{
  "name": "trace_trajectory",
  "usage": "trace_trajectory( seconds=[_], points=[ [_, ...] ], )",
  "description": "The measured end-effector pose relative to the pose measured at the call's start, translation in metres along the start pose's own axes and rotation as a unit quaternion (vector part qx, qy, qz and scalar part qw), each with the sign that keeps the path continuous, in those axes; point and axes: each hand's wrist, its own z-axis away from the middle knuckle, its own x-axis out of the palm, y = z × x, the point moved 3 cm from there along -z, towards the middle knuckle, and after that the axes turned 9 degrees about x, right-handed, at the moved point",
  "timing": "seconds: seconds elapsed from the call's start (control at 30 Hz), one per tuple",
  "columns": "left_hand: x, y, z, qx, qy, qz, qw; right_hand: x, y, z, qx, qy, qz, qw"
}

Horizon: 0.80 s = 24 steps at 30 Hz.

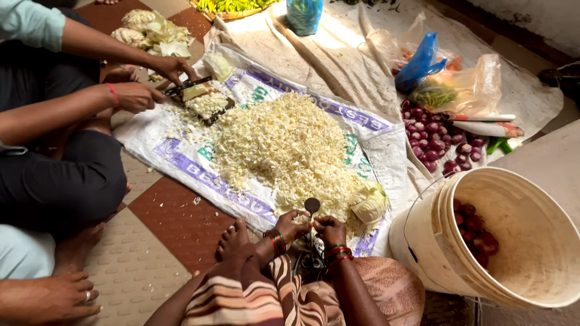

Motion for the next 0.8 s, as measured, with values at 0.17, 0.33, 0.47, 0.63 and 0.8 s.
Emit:
trace_trajectory(
  seconds=[0.17,0.33,0.47,0.63,0.8],
  points=[
    [0.008,0.012,-0.001,-0.026,0.005,-0.003,1.000,0.002,-0.001,-0.003,0.023,0.054,0.089,0.994],
    [0.012,0.039,-0.011,0.015,0.037,-0.065,0.997,0.004,-0.006,-0.003,0.007,0.035,0.049,0.998],
    [0.009,0.070,-0.026,0.112,0.088,-0.204,0.969,0.002,-0.024,0.001,-0.213,0.075,0.119,0.967],
    [0.003,0.104,-0.044,0.164,0.026,-0.397,0.903,0.000,-0.022,-0.003,-0.084,0.053,0.043,0.994],
    [-0.009,0.110,-0.048,0.169,-0.006,-0.735,0.656,0.001,-0.020,-0.002,-0.078,0.057,0.067,0.993]
  ],
)
